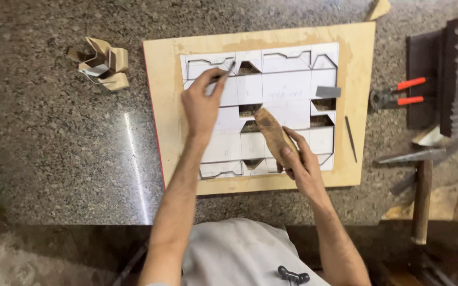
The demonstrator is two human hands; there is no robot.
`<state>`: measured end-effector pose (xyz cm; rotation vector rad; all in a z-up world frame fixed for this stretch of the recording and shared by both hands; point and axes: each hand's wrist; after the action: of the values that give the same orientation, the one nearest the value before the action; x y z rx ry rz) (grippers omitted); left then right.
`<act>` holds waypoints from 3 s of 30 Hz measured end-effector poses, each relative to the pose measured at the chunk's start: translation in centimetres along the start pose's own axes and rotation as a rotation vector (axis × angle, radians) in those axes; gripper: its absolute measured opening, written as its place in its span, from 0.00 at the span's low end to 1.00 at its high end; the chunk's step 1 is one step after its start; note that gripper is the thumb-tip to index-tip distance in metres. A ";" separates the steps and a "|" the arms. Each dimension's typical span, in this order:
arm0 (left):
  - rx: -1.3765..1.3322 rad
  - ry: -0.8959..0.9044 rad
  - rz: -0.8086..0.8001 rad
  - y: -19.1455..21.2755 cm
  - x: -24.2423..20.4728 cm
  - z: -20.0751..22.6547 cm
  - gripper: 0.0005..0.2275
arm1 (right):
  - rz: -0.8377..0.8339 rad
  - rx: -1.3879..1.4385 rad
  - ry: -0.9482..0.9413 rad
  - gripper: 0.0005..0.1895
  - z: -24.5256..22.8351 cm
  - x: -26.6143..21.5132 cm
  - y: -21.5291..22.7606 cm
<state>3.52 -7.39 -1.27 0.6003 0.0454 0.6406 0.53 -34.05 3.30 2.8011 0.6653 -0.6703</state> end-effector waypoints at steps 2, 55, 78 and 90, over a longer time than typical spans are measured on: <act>0.109 -0.120 0.088 -1.8 -0.3 -0.1 0.05 | -0.014 -0.046 0.025 0.28 0.0 0.7 1.3; 0.455 -0.092 0.345 -7.8 -2.2 -0.7 0.06 | -0.087 -1.140 0.773 0.34 -4.4 13.1 1.6; 0.514 0.091 0.336 6.3 -9.4 -6.2 0.07 | -0.173 -1.343 0.844 0.37 -2.9 12.2 1.5; 0.352 0.072 0.383 6.6 -9.7 -7.8 0.08 | -0.105 -1.160 0.978 0.32 -5.0 12.6 1.4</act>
<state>-9.66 -4.75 -5.50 0.9369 0.1137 1.0380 13.17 -29.13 1.87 1.7879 0.9062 0.9088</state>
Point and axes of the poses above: each hand's wrist, its own x-axis towards the middle knuckle, its own y-axis out of the back of the hand, z = x × y, and after that the axes turned 4 degrees about x, right-handed
